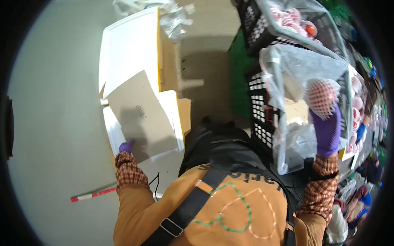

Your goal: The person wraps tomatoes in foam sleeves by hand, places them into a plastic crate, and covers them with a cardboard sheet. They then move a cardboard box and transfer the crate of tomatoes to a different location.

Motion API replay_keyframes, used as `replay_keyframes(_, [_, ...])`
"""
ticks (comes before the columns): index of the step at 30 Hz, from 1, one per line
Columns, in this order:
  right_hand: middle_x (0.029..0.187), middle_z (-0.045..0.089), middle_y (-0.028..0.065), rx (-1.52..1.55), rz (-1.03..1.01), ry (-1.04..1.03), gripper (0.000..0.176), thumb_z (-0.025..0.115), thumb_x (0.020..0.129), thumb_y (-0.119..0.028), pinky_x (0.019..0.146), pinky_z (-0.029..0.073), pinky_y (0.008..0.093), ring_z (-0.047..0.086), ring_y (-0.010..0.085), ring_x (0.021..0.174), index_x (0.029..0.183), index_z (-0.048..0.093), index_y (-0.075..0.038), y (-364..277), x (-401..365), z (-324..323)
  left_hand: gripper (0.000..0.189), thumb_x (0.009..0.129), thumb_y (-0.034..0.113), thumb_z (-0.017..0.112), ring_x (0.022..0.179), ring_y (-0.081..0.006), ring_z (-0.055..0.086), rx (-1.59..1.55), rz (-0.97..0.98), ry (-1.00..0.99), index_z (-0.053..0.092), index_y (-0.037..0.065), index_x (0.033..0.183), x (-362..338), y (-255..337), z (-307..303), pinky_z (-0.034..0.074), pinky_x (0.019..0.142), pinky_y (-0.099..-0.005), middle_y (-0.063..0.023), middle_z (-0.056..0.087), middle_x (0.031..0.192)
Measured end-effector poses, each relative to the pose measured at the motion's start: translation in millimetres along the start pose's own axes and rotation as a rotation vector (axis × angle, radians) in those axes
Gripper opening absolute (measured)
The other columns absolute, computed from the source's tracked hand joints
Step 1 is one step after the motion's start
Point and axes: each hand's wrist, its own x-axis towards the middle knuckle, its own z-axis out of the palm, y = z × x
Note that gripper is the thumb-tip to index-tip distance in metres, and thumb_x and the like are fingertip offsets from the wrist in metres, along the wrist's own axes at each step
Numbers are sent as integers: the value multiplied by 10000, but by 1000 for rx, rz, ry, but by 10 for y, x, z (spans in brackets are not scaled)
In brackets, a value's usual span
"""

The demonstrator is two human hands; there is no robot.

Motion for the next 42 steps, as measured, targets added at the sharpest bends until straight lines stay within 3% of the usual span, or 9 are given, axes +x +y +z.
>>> replay_keyframes(10, [1291,540,96,257,-95,167,533,558,921,-310,1002,426,364,529,208,1179,1354,446,-20,-300,-143,334,431,885,106,541,1059,-247,569,-1165,946,-150,447,6,1294,-2126,2663,-891,483,895,-382,-131,561,1153])
replay_keyframes(15, [1247,563,99,38,-188,243,557,617,883,-231,995,429,328,555,183,1137,1355,436,5,-459,-126,372,387,934,114,475,1087,-253,560,-1128,1377,-348,423,-9,1297,-3154,4054,-1101,470,924,-391,-148,529,1209])
replay_keyframes(19, [1241,561,102,3,-239,335,571,640,863,-161,995,425,315,555,177,1128,1359,424,22,-567,-159,426,403,944,155,507,1072,-241,581,-1020,1737,-29,430,6,1310,-3794,4892,-1155,492,900,-371,-145,551,1201])
replay_keyframes(25, [1270,551,105,-97,-258,440,592,654,848,-139,1006,417,313,547,168,1147,1371,421,12,-838,126,604,282,920,106,563,898,-212,653,-1149,1930,-536,556,-36,1163,-4979,6374,-734,543,780,-351,-130,647,1034])
replay_keyframes(27, [1283,546,108,-98,-211,486,593,653,844,-148,1010,415,320,547,170,1153,1368,428,16,-896,234,648,241,909,88,588,903,-214,650,-1041,2112,-231,602,-53,1104,-4965,6956,-444,547,806,-354,-148,643,1027])
replay_keyframes(35, [1293,539,89,-114,-81,621,622,665,826,-133,1015,406,309,528,163,1174,1383,421,-5,-1141,703,764,279,858,11,631,1010,-226,630,-1138,1764,-809,638,-47,1131,-4793,7645,611,518,911,-355,-146,620,1109])
replay_keyframes(36, [1300,530,89,-220,-89,609,635,679,819,-129,1011,411,307,527,158,1170,1389,420,-20,-1232,826,847,275,854,5,638,1011,-223,631,-861,2262,-195,643,-37,1126,-4658,7770,685,519,904,-345,-146,620,1100])
replay_keyframes(37, [1308,522,89,-326,-89,587,649,692,813,-124,1008,415,305,525,153,1167,1394,418,-34,-1299,943,907,275,854,5,638,1011,-223,631,-851,2256,-230,643,-37,1126,-4668,7860,713,519,904,-345,-146,620,1100])
replay_keyframes(42, [1329,497,107,-392,-77,449,674,731,773,-131,1035,406,330,505,171,1195,1379,444,-63,-1410,1170,1017,242,897,67,609,954,-218,637,-1036,1699,-855,602,-10,1126,-4988,8051,503,541,829,-353,-133,630,1059])
